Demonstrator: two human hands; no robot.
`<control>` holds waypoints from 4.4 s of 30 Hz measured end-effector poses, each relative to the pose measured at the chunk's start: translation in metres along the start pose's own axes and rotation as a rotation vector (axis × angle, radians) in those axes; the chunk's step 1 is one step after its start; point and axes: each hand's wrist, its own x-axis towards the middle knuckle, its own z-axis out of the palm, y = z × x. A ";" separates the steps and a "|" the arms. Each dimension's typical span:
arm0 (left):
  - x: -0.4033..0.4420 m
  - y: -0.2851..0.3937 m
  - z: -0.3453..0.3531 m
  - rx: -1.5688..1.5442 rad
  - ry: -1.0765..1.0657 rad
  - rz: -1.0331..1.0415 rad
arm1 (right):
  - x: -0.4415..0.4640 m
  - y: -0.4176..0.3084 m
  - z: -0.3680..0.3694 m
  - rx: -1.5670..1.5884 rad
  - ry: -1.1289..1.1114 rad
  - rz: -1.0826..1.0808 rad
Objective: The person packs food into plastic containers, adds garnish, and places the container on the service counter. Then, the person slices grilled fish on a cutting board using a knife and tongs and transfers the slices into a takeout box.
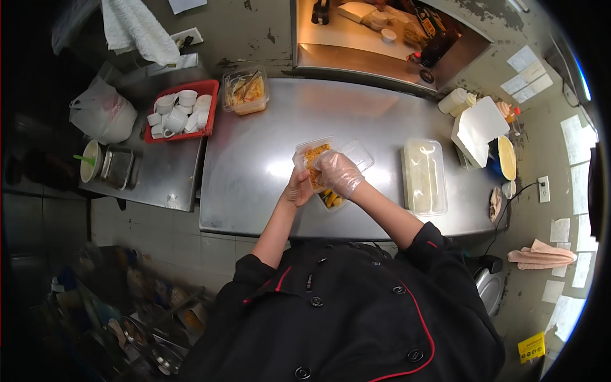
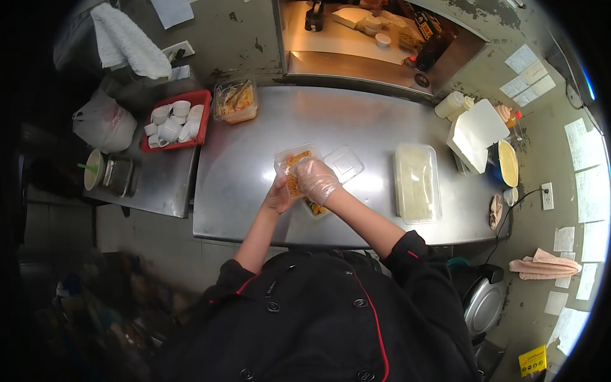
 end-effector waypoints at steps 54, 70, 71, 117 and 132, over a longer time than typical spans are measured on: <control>-0.034 0.008 -0.001 0.191 0.272 0.178 | 0.003 0.010 0.020 0.092 0.239 -0.237; -0.046 0.003 -0.033 0.216 0.359 0.301 | 0.004 0.053 -0.013 0.508 0.090 0.228; -0.051 0.004 -0.042 0.203 0.368 0.306 | 0.005 0.055 -0.011 0.468 0.078 0.225; -0.036 -0.083 -0.069 0.827 0.526 -0.128 | -0.085 0.135 0.110 1.000 0.024 0.524; 0.055 -0.007 -0.022 0.803 0.429 -0.196 | -0.021 0.140 0.016 1.342 0.086 0.387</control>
